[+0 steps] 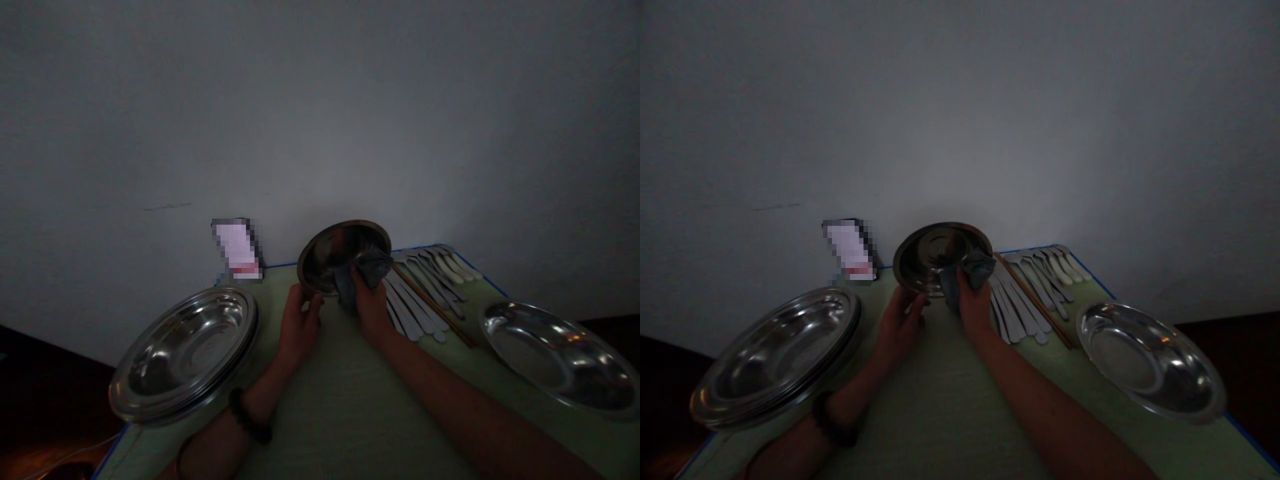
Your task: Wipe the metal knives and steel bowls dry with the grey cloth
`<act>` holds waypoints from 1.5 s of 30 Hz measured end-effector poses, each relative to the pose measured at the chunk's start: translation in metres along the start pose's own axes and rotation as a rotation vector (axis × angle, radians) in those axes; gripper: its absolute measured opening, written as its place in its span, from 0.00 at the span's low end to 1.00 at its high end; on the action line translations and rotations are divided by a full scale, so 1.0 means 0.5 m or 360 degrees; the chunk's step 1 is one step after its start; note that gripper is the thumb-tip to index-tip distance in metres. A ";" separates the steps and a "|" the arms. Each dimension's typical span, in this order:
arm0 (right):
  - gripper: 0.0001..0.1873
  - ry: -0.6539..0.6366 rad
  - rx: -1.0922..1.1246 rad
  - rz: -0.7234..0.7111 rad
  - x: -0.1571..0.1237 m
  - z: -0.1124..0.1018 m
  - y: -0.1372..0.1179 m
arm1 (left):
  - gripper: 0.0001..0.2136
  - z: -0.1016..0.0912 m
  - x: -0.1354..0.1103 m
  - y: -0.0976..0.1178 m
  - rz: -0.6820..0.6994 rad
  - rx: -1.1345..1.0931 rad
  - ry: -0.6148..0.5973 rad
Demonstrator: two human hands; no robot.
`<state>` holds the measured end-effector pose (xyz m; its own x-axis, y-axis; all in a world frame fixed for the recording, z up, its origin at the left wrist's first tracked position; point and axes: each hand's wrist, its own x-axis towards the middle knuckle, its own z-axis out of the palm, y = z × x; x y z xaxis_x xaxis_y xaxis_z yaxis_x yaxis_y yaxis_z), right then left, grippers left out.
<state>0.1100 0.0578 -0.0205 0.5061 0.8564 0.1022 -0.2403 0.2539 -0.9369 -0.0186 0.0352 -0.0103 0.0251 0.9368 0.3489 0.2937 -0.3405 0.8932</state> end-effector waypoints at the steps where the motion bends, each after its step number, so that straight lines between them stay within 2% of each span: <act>1: 0.24 -0.0037 -0.0029 -0.0026 -0.001 -0.001 -0.001 | 0.07 0.001 0.001 -0.006 0.0012 0.0034 -0.0053; 5: 0.21 -0.0124 -0.0137 -0.0085 -0.007 0.000 -0.004 | 0.13 0.009 0.001 -0.018 -0.0031 0.0098 -0.0202; 8: 0.21 -0.0055 -0.0060 -0.0048 -0.005 0.001 0.002 | 0.14 0.011 0.001 -0.008 -0.0107 0.0026 -0.0089; 12: 0.23 -0.0026 -0.0045 0.0018 0.002 0.000 0.012 | 0.10 0.006 0.001 0.007 -0.0136 -0.0073 0.0057; 18: 0.25 0.0028 -0.0069 0.0022 0.007 -0.001 0.009 | 0.11 0.001 0.004 -0.007 -0.0063 0.0145 -0.0170; 23: 0.24 -0.0036 -0.0071 0.0029 0.006 -0.001 0.006 | 0.12 0.003 0.001 -0.006 -0.0059 0.0190 -0.0246; 32: 0.23 -0.0054 -0.0157 0.0002 0.000 -0.001 -0.005 | 0.11 0.004 0.000 0.006 -0.0065 0.0231 -0.0259; 45: 0.23 -0.0096 -0.0197 -0.0013 -0.002 -0.002 -0.007 | 0.12 0.005 0.000 0.001 -0.0077 0.0264 -0.0259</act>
<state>0.1110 0.0559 -0.0178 0.4558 0.8811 0.1263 -0.1308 0.2067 -0.9696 -0.0162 0.0351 -0.0104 0.1570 0.9568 0.2447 0.4507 -0.2899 0.8443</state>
